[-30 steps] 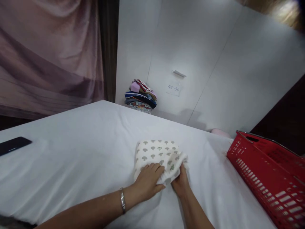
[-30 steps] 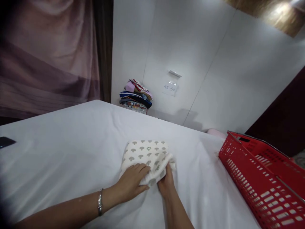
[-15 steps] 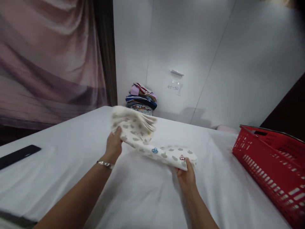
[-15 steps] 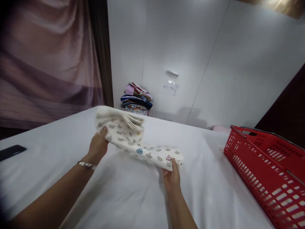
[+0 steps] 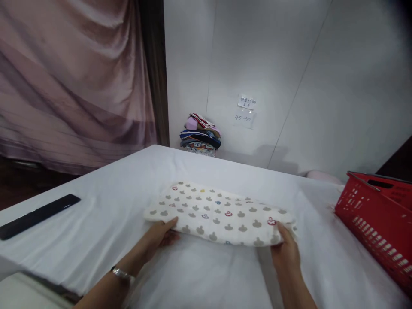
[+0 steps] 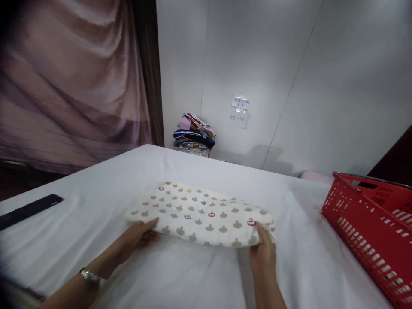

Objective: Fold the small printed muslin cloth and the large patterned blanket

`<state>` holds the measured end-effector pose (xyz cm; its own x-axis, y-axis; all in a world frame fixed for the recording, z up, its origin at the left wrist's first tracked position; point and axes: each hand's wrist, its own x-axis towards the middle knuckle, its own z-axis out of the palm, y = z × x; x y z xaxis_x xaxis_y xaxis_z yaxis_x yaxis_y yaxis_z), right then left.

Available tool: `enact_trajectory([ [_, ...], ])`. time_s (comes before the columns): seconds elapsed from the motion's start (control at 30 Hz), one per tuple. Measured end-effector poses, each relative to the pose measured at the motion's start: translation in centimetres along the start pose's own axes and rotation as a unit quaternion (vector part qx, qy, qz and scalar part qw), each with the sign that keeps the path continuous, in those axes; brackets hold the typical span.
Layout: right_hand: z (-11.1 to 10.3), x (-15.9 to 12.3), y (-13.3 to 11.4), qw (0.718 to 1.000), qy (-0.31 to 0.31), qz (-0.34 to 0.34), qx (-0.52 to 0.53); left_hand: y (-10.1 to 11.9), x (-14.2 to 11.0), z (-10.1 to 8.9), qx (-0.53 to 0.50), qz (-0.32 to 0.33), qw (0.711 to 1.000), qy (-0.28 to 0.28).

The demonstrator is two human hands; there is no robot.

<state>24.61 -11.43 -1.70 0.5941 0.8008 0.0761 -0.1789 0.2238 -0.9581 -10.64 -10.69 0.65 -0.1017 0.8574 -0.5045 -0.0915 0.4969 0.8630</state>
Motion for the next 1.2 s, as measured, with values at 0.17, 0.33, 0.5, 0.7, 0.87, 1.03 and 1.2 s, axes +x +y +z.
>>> enact_trajectory([
  [0.17, -6.0, -0.4, -3.7, 0.974, 0.112, -0.134, -0.146, 0.4, -2.6, -1.5, 0.216, 0.059, 0.957, -0.186],
  [0.33, -8.3, -0.4, -5.8, 0.903, 0.144, -0.225, -0.337, 3.7, 1.5, -0.5, 0.339, 0.254, 0.905, -0.031],
  [0.5, -4.4, 2.2, -3.7, 0.928, -0.126, -0.185, -0.298, 5.5, 9.5, 4.3, 0.550, 0.445, 0.706, 0.029],
  [0.7, 0.0, 6.7, -0.4, 0.928, -0.195, -0.138, -0.284, 5.5, 13.1, 7.6, 0.667, 0.434, 0.606, 0.009],
  [0.87, 1.4, 8.9, 0.8, 0.935, -0.203, -0.110, -0.269, 6.1, 10.9, 7.1, 0.666, 0.475, 0.575, 0.012],
  [1.03, 1.0, 9.3, 0.5, 0.937, -0.218, -0.111, -0.250, 5.8, 6.1, 5.4, 0.625, 0.571, 0.532, 0.007],
  [1.2, -1.2, 7.8, -1.1, 0.762, -0.295, -0.343, -0.464, 3.1, 1.7, 2.7, 0.547, 0.658, 0.517, -0.021],
])
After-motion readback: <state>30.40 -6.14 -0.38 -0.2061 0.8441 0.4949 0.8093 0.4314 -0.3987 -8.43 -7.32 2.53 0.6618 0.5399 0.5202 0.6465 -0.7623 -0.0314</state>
